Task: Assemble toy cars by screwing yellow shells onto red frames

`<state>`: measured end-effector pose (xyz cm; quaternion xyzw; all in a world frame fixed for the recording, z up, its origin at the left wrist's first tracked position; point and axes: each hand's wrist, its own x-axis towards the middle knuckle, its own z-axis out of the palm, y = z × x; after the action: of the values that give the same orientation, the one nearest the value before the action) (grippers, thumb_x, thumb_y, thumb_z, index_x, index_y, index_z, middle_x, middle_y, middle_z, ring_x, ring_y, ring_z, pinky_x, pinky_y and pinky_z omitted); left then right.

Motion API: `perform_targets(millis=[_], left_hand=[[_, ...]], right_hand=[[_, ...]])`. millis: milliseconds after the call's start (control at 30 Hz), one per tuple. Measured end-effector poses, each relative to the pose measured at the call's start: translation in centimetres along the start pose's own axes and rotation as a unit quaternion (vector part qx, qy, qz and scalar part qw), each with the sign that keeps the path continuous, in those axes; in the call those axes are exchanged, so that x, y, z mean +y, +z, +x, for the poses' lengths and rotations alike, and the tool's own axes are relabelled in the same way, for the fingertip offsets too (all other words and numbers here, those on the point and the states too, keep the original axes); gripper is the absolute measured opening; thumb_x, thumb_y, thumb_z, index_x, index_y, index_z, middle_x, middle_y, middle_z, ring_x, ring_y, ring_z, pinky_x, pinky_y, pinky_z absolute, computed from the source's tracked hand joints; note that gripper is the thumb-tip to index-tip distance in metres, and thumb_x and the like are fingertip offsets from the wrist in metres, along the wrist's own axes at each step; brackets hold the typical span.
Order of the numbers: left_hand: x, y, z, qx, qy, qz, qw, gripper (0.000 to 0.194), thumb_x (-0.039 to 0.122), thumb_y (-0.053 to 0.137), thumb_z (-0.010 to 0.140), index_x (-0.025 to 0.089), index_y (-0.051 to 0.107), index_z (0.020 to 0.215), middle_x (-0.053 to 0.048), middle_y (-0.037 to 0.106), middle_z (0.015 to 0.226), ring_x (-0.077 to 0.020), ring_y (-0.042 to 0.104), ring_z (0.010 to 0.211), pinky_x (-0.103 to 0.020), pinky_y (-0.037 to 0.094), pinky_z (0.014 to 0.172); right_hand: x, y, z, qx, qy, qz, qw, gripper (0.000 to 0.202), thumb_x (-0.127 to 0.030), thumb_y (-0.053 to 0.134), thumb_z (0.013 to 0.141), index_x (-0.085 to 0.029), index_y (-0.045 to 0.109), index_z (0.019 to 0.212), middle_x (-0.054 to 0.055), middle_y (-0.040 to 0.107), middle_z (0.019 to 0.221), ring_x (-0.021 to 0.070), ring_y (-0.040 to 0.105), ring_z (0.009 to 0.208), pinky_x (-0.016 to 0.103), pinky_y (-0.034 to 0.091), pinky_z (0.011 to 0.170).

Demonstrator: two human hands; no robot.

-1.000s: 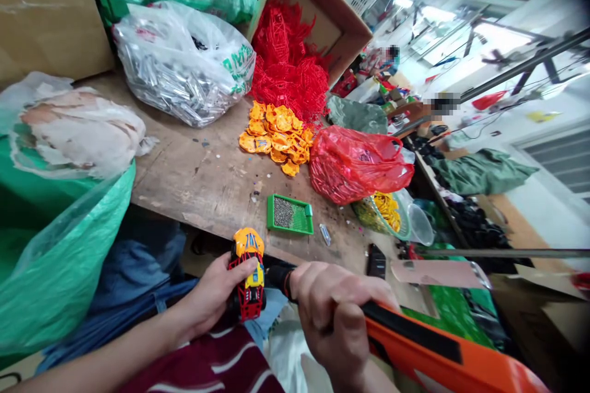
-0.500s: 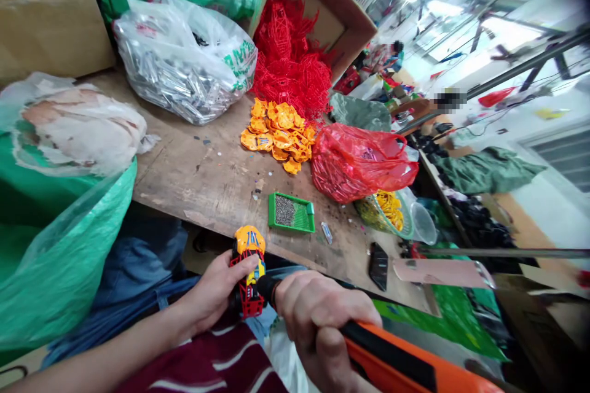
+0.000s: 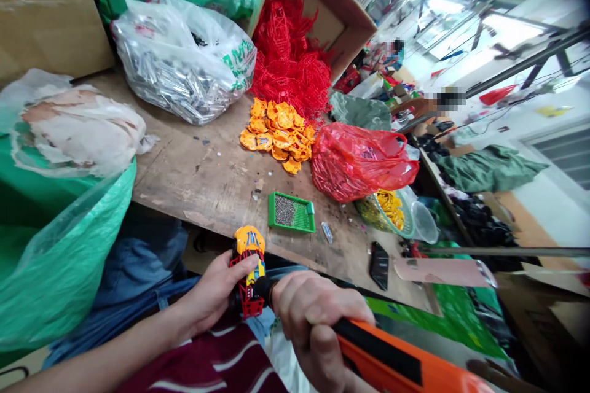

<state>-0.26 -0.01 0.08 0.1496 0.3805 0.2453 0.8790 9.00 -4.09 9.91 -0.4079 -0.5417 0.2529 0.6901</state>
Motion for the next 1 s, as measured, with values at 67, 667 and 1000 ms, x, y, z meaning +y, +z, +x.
perform_targets(millis=[67, 667, 1000], left_hand=[[0.12, 0.06, -0.04, 0.004, -0.004, -0.003, 1.000, 0.033, 0.037, 0.079, 0.074, 0.015, 0.066, 0.094, -0.003, 0.069, 0.078, -0.0155, 0.061, 0.072, -0.027, 0.049, 0.070], [-0.09, -0.25, 0.11, -0.008, 0.006, 0.000, 1.000, 0.033, 0.038, 0.078, 0.075, 0.015, 0.065, 0.094, -0.001, 0.066, 0.077, -0.0144, 0.058, 0.071, -0.028, 0.047, 0.071], [0.43, -0.01, -0.21, 0.002, -0.003, 0.002, 1.000, 0.034, 0.038, 0.081, 0.070, 0.015, 0.067, 0.091, -0.001, 0.066, 0.075, -0.0147, 0.058, 0.071, -0.028, 0.046, 0.070]], right_hand=[[-0.02, -0.02, -0.06, 0.003, -0.003, 0.002, 1.000, 0.014, -0.031, 0.057, 0.091, -0.022, 0.054, 0.080, -0.008, 0.043, 0.050, 0.0090, 0.044, 0.039, 0.026, 0.047, 0.047], [-0.14, 0.15, 0.48, -0.023, 0.009, 0.012, 1.000, 0.014, -0.028, 0.054, 0.094, -0.024, 0.051, 0.080, -0.008, 0.040, 0.050, 0.0094, 0.040, 0.038, 0.026, 0.044, 0.045], [0.37, -0.46, 0.17, -0.045, 0.025, 0.005, 0.999, 0.018, -0.031, 0.052, 0.095, -0.026, 0.047, 0.079, -0.008, 0.040, 0.050, 0.0099, 0.041, 0.040, 0.026, 0.044, 0.045]])
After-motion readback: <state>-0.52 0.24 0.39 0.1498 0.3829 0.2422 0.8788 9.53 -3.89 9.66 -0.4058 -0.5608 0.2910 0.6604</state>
